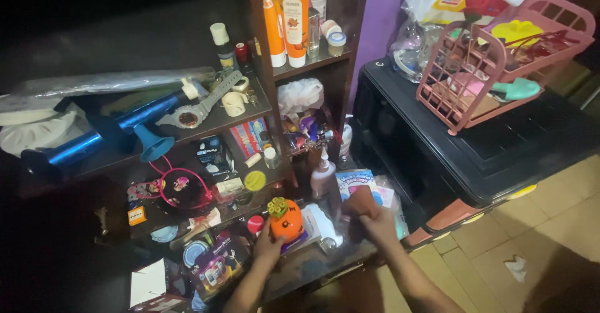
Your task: The person is wiping down items and the shelf surface with a cloth and organizing the objects.
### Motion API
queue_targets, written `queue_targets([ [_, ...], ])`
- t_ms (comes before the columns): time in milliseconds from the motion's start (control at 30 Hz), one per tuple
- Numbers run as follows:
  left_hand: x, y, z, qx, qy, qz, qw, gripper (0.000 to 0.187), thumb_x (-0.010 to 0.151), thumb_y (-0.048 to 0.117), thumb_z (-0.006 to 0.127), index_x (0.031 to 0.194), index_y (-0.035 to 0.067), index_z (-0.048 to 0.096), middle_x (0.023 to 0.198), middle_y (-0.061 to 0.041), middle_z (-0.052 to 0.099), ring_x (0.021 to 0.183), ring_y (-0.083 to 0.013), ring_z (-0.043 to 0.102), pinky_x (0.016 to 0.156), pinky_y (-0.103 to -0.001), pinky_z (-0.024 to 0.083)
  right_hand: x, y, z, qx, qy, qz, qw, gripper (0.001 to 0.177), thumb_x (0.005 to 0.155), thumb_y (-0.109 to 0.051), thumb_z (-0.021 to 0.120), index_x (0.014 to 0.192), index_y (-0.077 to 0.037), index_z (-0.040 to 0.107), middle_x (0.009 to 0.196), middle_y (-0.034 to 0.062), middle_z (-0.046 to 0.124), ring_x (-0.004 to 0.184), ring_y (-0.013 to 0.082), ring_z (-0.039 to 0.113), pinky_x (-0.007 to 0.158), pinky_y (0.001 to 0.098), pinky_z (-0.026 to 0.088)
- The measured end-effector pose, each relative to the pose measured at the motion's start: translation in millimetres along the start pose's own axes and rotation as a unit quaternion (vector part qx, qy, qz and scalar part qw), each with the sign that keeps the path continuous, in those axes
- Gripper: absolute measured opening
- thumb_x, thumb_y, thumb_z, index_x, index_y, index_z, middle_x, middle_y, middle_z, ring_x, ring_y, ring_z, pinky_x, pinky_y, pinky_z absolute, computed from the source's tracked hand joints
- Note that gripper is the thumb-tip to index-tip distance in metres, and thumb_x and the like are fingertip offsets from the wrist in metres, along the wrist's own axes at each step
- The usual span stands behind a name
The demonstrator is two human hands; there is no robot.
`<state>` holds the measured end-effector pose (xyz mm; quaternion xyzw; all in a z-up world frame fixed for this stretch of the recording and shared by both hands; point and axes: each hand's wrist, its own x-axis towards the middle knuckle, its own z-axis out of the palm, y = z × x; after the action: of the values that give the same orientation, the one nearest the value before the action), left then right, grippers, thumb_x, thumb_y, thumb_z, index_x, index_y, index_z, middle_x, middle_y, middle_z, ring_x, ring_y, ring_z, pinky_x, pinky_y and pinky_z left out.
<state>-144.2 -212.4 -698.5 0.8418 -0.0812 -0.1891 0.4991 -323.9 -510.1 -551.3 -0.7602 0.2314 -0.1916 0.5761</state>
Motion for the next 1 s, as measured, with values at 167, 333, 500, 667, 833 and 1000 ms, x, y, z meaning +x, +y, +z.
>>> queue_targets([
  [167,-6,20,-4,0.098,0.011,-0.001,0.995,0.082,0.083,0.020,0.074,0.157,0.019,0.040,0.146,-0.006,0.062,0.128,-0.0227,0.064,0.105,-0.032,0.049,4,-46,-30,-0.066,0.146,0.136,0.978,0.036,0.080,-0.008,0.070,0.116,-0.001,0.074,0.090,0.0155,0.076,0.077,0.0261,0.070,0.073,0.0348,0.056],
  [333,-12,49,-8,0.168,0.012,-0.024,0.985,0.080,0.086,0.026,0.073,0.157,0.029,0.038,0.137,-0.007,0.066,0.117,-0.0282,0.068,0.098,-0.038,0.055,14,-45,-34,-0.175,0.145,0.139,0.964,0.046,0.078,-0.023,0.070,0.122,-0.012,0.071,0.096,0.0141,0.077,0.083,0.0317,0.070,0.075,0.0392,0.056],
  [500,-42,84,-8,0.190,0.119,0.027,0.974,0.074,0.082,0.025,0.076,0.151,0.023,0.049,0.135,-0.012,0.063,0.121,-0.0348,0.061,0.106,-0.044,0.048,25,-40,-43,-0.304,0.172,0.098,0.932,0.056,0.077,-0.034,0.072,0.132,-0.022,0.068,0.114,0.0146,0.075,0.099,0.0415,0.070,0.082,0.0470,0.056],
  [667,-63,128,22,0.111,0.070,0.164,0.978,0.064,0.077,0.011,0.068,0.139,0.023,0.059,0.132,-0.002,0.062,0.107,-0.0224,0.068,0.093,-0.036,0.055,71,32,-44,-0.287,0.105,-0.035,0.952,0.077,0.070,-0.030,0.078,0.142,-0.010,0.056,0.134,0.0144,0.066,0.116,0.0361,0.065,0.097,0.0428,0.054],
  [833,-27,145,85,0.088,-0.024,0.295,0.951,0.087,0.072,0.010,0.080,0.150,0.008,0.043,0.139,-0.015,0.054,0.115,-0.0306,0.058,0.098,-0.038,0.051,40,51,-6,-0.394,0.005,-0.120,0.911,0.096,0.063,-0.028,0.088,0.149,-0.017,0.046,0.165,0.0087,0.029,0.150,0.0368,0.027,0.120,0.0465,0.031],
  [1000,-7,162,111,0.145,-0.096,0.307,0.936,0.129,0.060,0.015,0.090,0.162,0.003,0.010,0.162,-0.027,0.025,0.142,-0.0438,0.038,0.113,-0.042,0.040,18,40,-33,-0.342,0.066,-0.243,0.905,0.071,0.062,-0.016,0.076,0.132,-0.020,0.065,0.156,0.0036,0.048,0.140,0.0319,0.045,0.116,0.0436,0.032],
])
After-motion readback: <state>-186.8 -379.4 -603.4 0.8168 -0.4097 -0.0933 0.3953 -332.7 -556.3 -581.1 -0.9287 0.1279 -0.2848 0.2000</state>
